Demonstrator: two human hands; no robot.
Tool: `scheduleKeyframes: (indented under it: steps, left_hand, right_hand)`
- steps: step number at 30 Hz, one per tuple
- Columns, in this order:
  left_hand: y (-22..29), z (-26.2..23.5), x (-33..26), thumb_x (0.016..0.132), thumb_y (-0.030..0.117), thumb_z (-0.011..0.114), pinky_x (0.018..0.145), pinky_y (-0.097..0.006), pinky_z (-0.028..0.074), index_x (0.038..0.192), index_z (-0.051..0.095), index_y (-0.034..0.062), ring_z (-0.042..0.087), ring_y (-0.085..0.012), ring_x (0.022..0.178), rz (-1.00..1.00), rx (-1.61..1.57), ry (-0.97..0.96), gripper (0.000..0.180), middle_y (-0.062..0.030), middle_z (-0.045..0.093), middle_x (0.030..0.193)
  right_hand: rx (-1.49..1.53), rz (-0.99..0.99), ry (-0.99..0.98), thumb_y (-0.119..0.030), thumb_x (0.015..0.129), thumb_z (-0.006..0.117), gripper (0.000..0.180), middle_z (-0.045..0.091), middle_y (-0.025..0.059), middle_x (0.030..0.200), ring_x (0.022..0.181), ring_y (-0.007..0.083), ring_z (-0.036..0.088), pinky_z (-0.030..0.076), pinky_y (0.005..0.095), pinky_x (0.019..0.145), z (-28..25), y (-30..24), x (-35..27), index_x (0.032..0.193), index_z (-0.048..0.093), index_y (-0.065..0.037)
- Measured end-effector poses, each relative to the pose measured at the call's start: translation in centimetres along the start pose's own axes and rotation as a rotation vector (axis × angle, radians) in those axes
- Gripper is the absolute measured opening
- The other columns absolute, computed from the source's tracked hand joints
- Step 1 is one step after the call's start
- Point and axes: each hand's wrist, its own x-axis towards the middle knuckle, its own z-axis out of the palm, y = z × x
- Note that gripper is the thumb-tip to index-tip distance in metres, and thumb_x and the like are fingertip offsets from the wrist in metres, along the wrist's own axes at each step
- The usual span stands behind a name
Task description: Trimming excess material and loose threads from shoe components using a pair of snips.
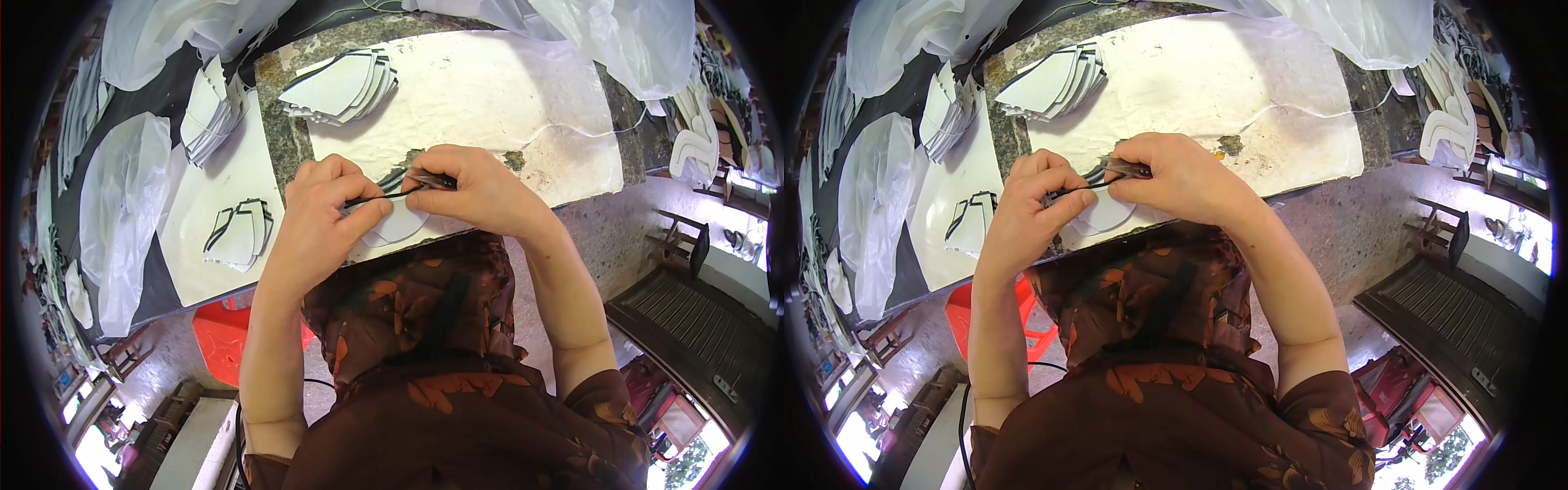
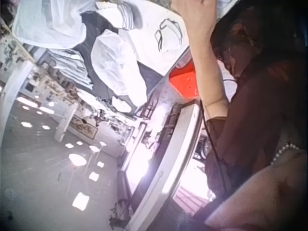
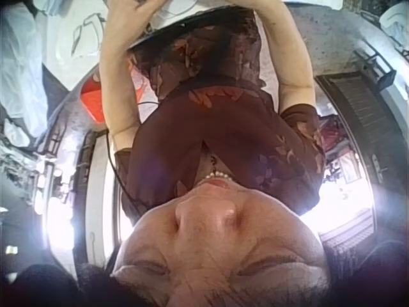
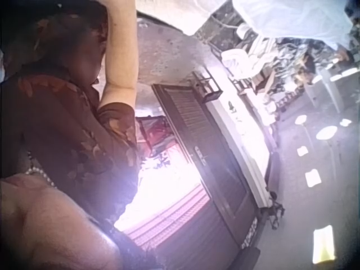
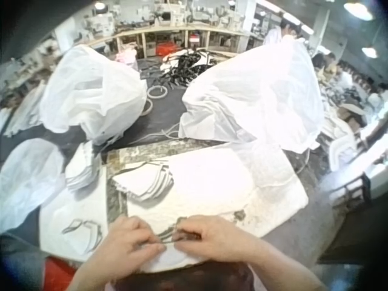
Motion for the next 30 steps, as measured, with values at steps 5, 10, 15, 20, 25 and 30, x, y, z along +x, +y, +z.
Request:
scheduleKeyframes:
  steps: [5,10,15,20,25,30]
  left_hand:
    - [0.0,-0.8,0.0,0.084,0.018,0.078,0.087,-0.037,0.042,0.092,0.079,0.0073,0.053,-0.0252,0.097,0.069,-0.075,-0.073,0.014,-0.0040,0.064,0.089]
    - [-1.1,-2.6,-0.9,0.086,0.016,0.079,0.082,-0.033,0.042,0.091,0.078,0.0039,0.054,-0.0187,0.089,-0.032,-0.220,-0.086,0.013,-0.0032,0.063,0.081]
    - [-1.8,-2.8,-1.6,0.089,0.015,0.078,0.079,-0.031,0.042,0.093,0.077,-0.0002,0.055,-0.0147,0.085,-0.147,-0.416,-0.092,0.016,-0.0027,0.065,0.084]
    - [-1.8,-3.8,-2.3,0.087,0.017,0.080,0.082,-0.031,0.044,0.094,0.076,0.0003,0.060,-0.0148,0.094,-0.098,-0.441,-0.169,0.018,-0.0038,0.068,0.089]
    - [2.3,-2.4,-0.5,0.086,0.020,0.081,0.072,-0.031,0.046,0.093,0.075,-0.0010,0.061,-0.0140,0.081,0.043,-0.198,-0.163,0.023,-0.0017,0.067,0.081]
    - [1.3,-3.1,-1.4,0.092,0.019,0.079,0.062,-0.022,0.039,0.097,0.076,-0.0014,0.051,-0.0032,0.072,-0.438,-0.586,-0.348,0.021,0.0049,0.062,0.075]
  right_hand:
    - [0.023,0.006,0.000,-0.022,0.082,0.070,0.026,0.066,0.0149,0.084,0.076,0.0254,0.061,0.049,0.0357,0.071,0.5,-0.3,-0.1,0.091,0.069,0.002]
    - [0.091,0.106,0.011,-0.020,0.084,0.074,0.021,0.060,0.0048,0.079,0.074,0.0138,0.054,0.044,0.0299,0.068,-0.2,-1.0,-0.7,0.090,0.069,0.000]
    - [0.107,0.154,-0.065,-0.018,0.087,0.079,0.019,0.056,-0.0031,0.078,0.074,0.0071,0.048,0.040,0.0260,0.066,-0.9,0.0,-1.6,0.091,0.071,-0.001]
    - [0.164,0.118,-0.143,-0.018,0.088,0.079,0.019,0.059,-0.0008,0.082,0.076,0.0080,0.052,0.042,0.0266,0.068,-1.0,-0.8,-2.3,0.095,0.071,-0.001]
    - [0.027,-0.111,-0.193,-0.016,0.092,0.075,0.017,0.064,0.0030,0.087,0.079,0.0134,0.058,0.046,0.0288,0.072,-0.1,-0.7,-2.0,0.099,0.071,0.000]
    - [0.028,-0.187,-0.011,-0.012,0.096,0.066,0.015,0.069,0.0102,0.098,0.094,0.0282,0.068,0.055,0.0369,0.081,-1.2,-1.3,-3.1,0.108,0.072,-0.006]
